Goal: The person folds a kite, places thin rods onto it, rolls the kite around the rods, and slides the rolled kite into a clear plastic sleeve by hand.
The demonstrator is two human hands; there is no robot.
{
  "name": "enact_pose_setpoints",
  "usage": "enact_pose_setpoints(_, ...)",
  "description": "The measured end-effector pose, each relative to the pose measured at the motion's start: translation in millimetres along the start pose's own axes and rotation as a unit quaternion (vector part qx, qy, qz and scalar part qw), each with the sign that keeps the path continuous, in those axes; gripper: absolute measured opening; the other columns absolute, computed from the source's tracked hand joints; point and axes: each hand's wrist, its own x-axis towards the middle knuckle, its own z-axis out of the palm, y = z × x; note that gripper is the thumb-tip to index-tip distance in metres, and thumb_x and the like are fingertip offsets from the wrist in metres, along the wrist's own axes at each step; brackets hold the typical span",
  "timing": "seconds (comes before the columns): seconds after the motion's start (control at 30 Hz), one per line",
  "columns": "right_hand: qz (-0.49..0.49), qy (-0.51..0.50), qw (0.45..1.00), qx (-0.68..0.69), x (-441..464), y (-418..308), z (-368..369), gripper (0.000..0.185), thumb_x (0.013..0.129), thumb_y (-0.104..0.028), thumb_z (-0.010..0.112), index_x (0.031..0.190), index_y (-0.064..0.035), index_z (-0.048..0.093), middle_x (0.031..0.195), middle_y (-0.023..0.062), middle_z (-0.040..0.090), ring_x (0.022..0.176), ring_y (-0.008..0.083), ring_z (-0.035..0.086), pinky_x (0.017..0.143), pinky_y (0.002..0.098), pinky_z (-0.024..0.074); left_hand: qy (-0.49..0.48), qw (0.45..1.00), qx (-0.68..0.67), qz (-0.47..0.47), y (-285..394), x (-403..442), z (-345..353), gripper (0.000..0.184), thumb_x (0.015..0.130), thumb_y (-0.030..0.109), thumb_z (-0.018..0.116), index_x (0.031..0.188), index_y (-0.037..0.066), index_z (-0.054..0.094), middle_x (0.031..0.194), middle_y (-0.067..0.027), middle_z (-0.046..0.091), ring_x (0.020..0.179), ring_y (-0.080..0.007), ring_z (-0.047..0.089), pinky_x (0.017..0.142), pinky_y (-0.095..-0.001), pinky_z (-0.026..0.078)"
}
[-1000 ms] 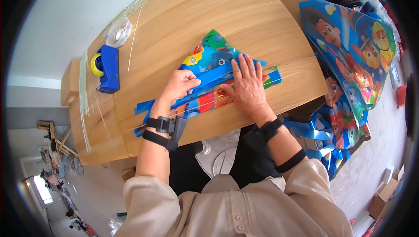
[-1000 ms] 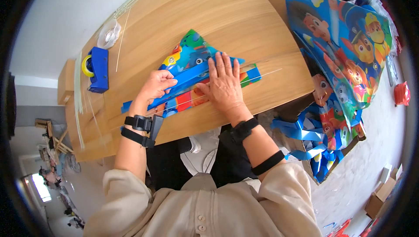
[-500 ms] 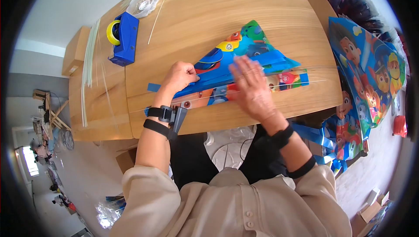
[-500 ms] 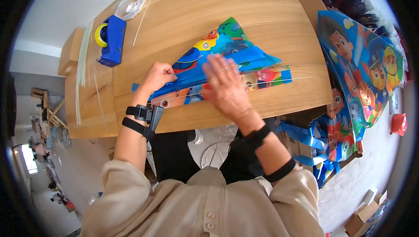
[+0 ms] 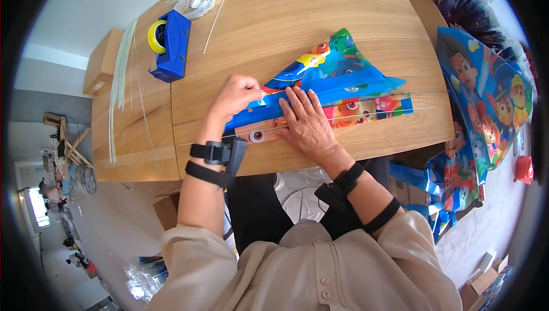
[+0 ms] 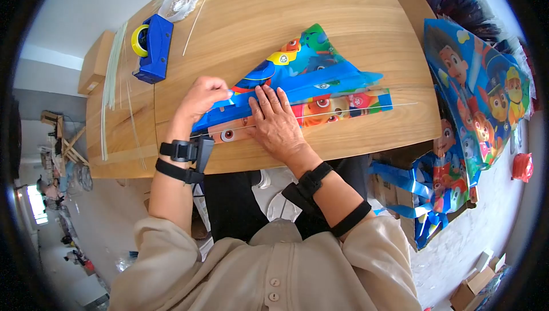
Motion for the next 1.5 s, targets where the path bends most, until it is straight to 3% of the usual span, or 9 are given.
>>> enact_pose_setpoints(0.43,-0.048,0.038,0.993,0.106,-1,7,-13,0.058,0.075,-0.037,0.068,0.118,-0.0008,0.055,0.138,0.0252,0.040,0.134,0.0382,0.032,0.113,0.0503,0.0196,-0.010,0.999,0.039,-0.031,-1,26,34,0.037,0.089,0.031,0.061,0.077,-0.004,0.066,0.061,0.0032,0.051,0.059,-0.0081,0.045,0.055,-0.0289,0.041)
enact_pose_setpoints(0.7,0.062,0.051,0.997,0.016,-2,13,-22,0.078,0.068,-0.043,0.075,0.120,0.0095,0.048,0.133,0.0240,0.041,0.128,0.0415,0.035,0.109,0.0495,0.0260,-0.014,0.994,0.072,-0.081,6,27,31,0.053,0.093,0.043,0.053,0.079,-0.007,0.066,0.064,0.0009,0.055,0.062,-0.0094,0.048,0.057,-0.0291,0.042)
enact_pose_setpoints(0.8,0.117,0.073,0.990,0.007,-16,35,-44,0.079,0.066,-0.044,0.075,0.119,0.0097,0.050,0.125,0.0225,0.044,0.121,0.0403,0.040,0.104,0.0489,0.0319,-0.010,0.999,0.017,-0.047,4,14,39,0.046,0.093,0.037,0.054,0.080,-0.006,0.067,0.063,-0.0032,0.058,0.061,-0.0128,0.053,0.058,-0.0301,0.043)
enact_pose_setpoints(0.9,0.121,0.083,0.989,-0.025,-27,60,-54,0.081,0.063,-0.047,0.077,0.115,0.0096,0.052,0.120,0.0212,0.045,0.117,0.0391,0.041,0.100,0.0483,0.0355,0.061,0.991,0.109,0.047,-6,8,49,0.031,0.088,0.027,0.059,0.078,-0.001,0.066,0.073,-0.0182,0.063,0.067,-0.0328,0.060,0.066,-0.0399,0.047)
enact_pose_setpoints(1.0,0.122,0.067,0.989,-0.044,-30,70,-77,0.081,0.062,-0.047,0.077,0.115,0.0086,0.053,0.121,0.0199,0.045,0.119,0.0373,0.040,0.100,0.0463,0.0352,0.134,0.967,0.170,0.136,-7,-5,58,0.025,0.086,0.021,0.063,0.082,-0.003,0.066,0.080,-0.0144,0.058,0.069,-0.0227,0.056,0.067,-0.0335,0.046)
enact_pose_setpoints(1.1,0.070,0.015,0.994,-0.082,-34,83,-94,0.078,0.063,-0.044,0.078,0.115,0.0081,0.053,0.125,0.0197,0.043,0.120,0.0357,0.039,0.100,0.0455,0.0344,0.136,0.947,0.201,0.209,1,-20,59,0.028,0.078,0.022,0.070,0.083,-0.005,0.064,0.091,-0.0151,0.056,0.086,-0.0296,0.054,0.077,-0.0359,0.046)
enact_pose_setpoints(1.3,-0.009,-0.122,0.989,-0.085,-31,102,-104,0.051,0.071,-0.022,0.067,0.108,0.0101,0.054,0.122,0.0195,0.049,0.111,0.0328,0.047,0.098,0.0387,0.0370,0.013,0.899,0.397,0.182,31,-56,55,0.067,0.068,0.027,0.078,0.117,-0.010,0.051,0.120,-0.0203,0.046,0.114,-0.0374,0.046,0.099,-0.0438,0.040)
enact_pose_setpoints(1.37,-0.135,-0.041,0.968,-0.207,-32,105,-101,0.032,0.073,-0.012,0.059,0.097,0.0092,0.057,0.104,0.0168,0.056,0.106,0.0299,0.050,0.091,0.0359,0.0417,0.053,0.882,0.415,0.216,21,-58,63,0.060,0.071,0.024,0.076,0.115,-0.009,0.053,0.117,-0.0195,0.048,0.113,-0.0369,0.047,0.100,-0.0435,0.040)
enact_pose_setpoints(1.5,-0.144,-0.075,0.970,-0.183,-22,108,-107,0.019,0.077,-0.008,0.055,0.089,0.0051,0.059,0.093,0.0159,0.060,0.094,0.0296,0.057,0.080,0.0375,0.0471,0.092,0.895,0.349,0.262,7,-48,55,0.036,0.079,0.015,0.068,0.109,-0.003,0.060,0.101,-0.0166,0.059,0.099,-0.0334,0.057,0.091,-0.0397,0.046)
